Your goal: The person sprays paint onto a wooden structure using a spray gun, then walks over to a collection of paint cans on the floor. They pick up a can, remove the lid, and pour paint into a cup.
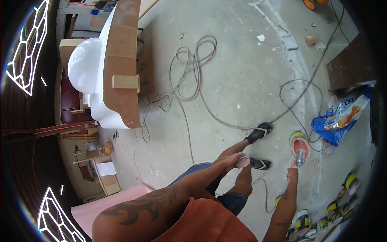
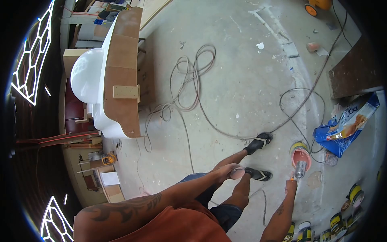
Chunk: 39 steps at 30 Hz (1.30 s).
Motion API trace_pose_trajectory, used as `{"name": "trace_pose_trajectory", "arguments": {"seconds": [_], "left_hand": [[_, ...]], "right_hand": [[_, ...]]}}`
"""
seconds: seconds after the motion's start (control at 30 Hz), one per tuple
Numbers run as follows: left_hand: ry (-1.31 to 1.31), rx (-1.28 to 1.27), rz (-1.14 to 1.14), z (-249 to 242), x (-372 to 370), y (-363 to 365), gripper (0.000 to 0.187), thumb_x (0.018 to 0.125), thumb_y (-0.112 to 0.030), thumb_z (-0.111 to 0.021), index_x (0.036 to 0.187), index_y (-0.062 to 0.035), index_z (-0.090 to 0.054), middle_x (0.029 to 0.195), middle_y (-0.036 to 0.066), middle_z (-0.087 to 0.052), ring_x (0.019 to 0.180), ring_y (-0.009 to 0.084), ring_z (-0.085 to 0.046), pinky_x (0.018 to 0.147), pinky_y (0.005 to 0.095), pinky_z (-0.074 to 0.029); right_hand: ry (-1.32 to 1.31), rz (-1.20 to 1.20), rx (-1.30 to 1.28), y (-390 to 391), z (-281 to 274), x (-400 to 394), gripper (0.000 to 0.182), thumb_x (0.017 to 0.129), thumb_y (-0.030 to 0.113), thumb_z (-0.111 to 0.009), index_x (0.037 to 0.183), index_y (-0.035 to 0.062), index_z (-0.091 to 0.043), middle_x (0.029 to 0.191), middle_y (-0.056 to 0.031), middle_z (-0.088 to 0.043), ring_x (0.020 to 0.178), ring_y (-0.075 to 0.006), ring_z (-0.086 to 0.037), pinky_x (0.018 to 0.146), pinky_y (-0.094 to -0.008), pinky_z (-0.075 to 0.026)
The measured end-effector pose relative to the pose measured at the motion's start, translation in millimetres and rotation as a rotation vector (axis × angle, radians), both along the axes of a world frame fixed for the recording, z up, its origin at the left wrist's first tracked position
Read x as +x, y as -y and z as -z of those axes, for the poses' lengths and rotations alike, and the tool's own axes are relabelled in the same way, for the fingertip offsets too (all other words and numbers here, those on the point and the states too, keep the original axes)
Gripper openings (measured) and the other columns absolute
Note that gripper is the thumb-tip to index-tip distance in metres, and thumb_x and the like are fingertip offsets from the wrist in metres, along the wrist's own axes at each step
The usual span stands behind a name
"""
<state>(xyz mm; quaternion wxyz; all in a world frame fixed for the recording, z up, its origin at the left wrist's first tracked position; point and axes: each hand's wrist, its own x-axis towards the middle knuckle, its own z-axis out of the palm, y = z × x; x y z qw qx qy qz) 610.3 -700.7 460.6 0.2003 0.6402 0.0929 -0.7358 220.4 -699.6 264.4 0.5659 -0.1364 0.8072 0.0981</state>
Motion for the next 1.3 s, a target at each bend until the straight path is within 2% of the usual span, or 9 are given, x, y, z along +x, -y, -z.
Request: {"name": "trace_pose_trajectory", "arguments": {"seconds": [0.4,0.5,0.63,0.7,0.73,0.77,0.8,1.0,1.3], "left_hand": [[-0.001,-0.138,0.002,11.9,16.4,-20.2,0.041,0.099,-0.031,-0.051,0.131,-0.0043,-0.056,0.125,0.008,-0.061,0.114,0.0190,-0.059,0.096,0.0365,-0.049],[-0.014,-0.154,-0.055,14.7,18.3,-28.0,0.042,0.099,-0.031,-0.052,0.131,-0.0042,-0.056,0.124,0.008,-0.061,0.111,0.0194,-0.061,0.094,0.0373,-0.050],[-0.111,-0.406,-0.176,13.8,16.3,-64.7,0.034,0.104,-0.032,-0.048,0.128,-0.0085,-0.056,0.118,0.006,-0.064,0.107,0.0211,-0.064,0.089,0.0389,-0.054],[-0.581,-0.572,-0.319,44.9,37.2,-96.7,0.035,0.107,-0.029,-0.039,0.128,-0.0059,-0.056,0.119,0.011,-0.064,0.109,0.0230,-0.064,0.092,0.0400,-0.055],[-0.250,-0.369,-0.329,8.5,28.8,-94.6,0.037,0.106,-0.025,-0.035,0.127,-0.0026,-0.056,0.119,0.013,-0.065,0.110,0.0256,-0.065,0.094,0.0416,-0.056],[-0.121,-0.286,-0.351,-21.8,22.7,-84.0,0.040,0.104,-0.023,-0.034,0.128,0.0005,-0.056,0.120,0.016,-0.065,0.111,0.0286,-0.064,0.096,0.0448,-0.056],[-0.438,-0.338,-0.520,-2.2,38.1,-98.8,0.041,0.102,-0.025,-0.037,0.127,0.0015,-0.057,0.122,0.018,-0.065,0.114,0.0317,-0.063,0.095,0.0473,-0.056],[-0.200,-0.337,-0.446,-101.6,50.6,-81.1,0.046,0.100,-0.036,-0.044,0.128,-0.0031,-0.059,0.127,0.015,-0.065,0.118,0.0352,-0.061,0.102,0.0532,-0.049],[-0.554,-0.583,-0.550,-265.2,43.5,-62.8,0.045,0.101,-0.035,-0.046,0.133,-0.0042,-0.056,0.136,0.016,-0.059,0.127,0.0368,-0.054,0.110,0.0543,-0.041]], "right_hand": [[0.024,0.162,-0.251,-61.3,21.3,-4.7,0.027,0.093,0.028,-0.064,0.087,0.0018,-0.064,0.065,-0.0113,-0.059,0.045,-0.0243,-0.055,0.038,-0.0413,-0.041],[-0.066,0.003,-0.399,-78.3,-0.6,8.5,0.037,0.094,0.030,-0.064,0.101,-0.0060,-0.069,0.080,-0.0181,-0.068,0.069,-0.0321,-0.066,0.059,-0.0456,-0.053],[-0.077,-0.082,-0.625,-135.5,2.9,2.2,0.037,0.094,0.030,-0.065,0.100,-0.0063,-0.069,0.086,-0.0252,-0.070,0.083,-0.0386,-0.067,0.078,-0.0489,-0.052],[-0.146,-0.111,-0.718,-158.9,-40.8,12.8,0.039,0.095,0.028,-0.066,0.111,-0.0070,-0.066,0.106,-0.0280,-0.069,0.100,-0.0430,-0.065,0.090,-0.0472,-0.051],[-0.104,-0.135,-0.852,-163.1,-72.6,20.0,0.043,0.095,0.028,-0.067,0.117,-0.0079,-0.063,0.113,-0.0286,-0.067,0.104,-0.0437,-0.064,0.093,-0.0462,-0.050],[-0.229,-0.153,-1.028,-167.0,-102.6,32.8,0.039,0.093,0.032,-0.069,0.114,-0.0011,-0.067,0.099,-0.0246,-0.071,0.088,-0.0392,-0.067,0.078,-0.0446,-0.053],[-0.316,-0.279,-1.060,-177.2,-118.0,32.4,0.034,0.095,0.029,-0.068,0.112,-0.0002,-0.066,0.096,-0.0235,-0.070,0.087,-0.0394,-0.066,0.078,-0.0441,-0.052],[-0.135,-0.107,-1.254,-177.0,-300.6,61.3,0.024,0.096,0.017,-0.066,0.109,-0.0026,-0.063,0.093,-0.0202,-0.067,0.081,-0.0348,-0.067,0.073,-0.0411,-0.052],[-0.042,-0.090,-1.503,-185.8,-423.9,105.4,0.016,0.095,0.009,-0.064,0.105,-0.0026,-0.062,0.085,-0.0156,-0.064,0.073,-0.0269,-0.062,0.067,-0.0367,-0.050]]}}
